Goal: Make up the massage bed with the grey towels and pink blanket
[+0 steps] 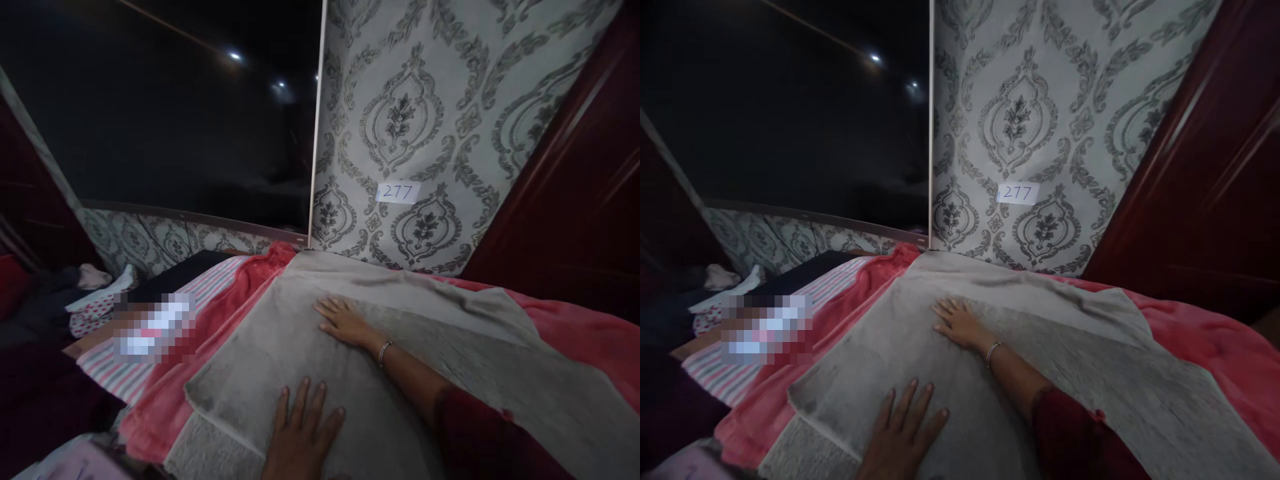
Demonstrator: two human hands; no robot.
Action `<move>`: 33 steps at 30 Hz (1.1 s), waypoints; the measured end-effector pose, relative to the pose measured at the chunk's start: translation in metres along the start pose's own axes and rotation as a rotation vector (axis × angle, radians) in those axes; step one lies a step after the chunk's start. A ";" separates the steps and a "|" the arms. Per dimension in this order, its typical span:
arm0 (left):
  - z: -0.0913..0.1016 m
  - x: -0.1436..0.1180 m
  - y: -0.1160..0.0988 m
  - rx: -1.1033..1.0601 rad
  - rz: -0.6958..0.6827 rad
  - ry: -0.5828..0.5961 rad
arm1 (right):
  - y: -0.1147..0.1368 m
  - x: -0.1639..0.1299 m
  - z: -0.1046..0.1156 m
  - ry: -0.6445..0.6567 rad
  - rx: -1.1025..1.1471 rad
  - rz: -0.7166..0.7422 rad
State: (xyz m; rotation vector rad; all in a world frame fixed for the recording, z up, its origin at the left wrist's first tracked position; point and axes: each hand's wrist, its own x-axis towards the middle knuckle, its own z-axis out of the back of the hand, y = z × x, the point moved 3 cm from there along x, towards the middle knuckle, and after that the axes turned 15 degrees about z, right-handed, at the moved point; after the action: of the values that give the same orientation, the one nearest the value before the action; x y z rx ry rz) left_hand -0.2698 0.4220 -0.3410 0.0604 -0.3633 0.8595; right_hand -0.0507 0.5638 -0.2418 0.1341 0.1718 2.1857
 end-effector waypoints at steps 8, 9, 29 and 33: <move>0.033 0.005 0.017 -0.006 -0.009 -0.079 | -0.002 0.040 0.019 -0.022 -0.016 -0.209; 0.045 0.007 0.029 -0.019 0.056 -0.089 | 0.006 0.050 0.019 -0.031 -0.014 -0.166; 0.072 0.007 0.092 0.200 0.626 -0.109 | 0.012 0.114 0.015 -0.031 0.089 -0.142; 0.080 0.013 0.096 0.221 0.631 -0.034 | 0.008 0.026 0.023 -0.045 0.057 -0.103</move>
State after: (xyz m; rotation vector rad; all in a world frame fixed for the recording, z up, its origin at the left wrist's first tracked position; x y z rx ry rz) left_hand -0.3571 0.4791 -0.2704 0.1703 -0.3204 1.5235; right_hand -0.0684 0.5817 -0.2166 0.2021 0.2114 2.0745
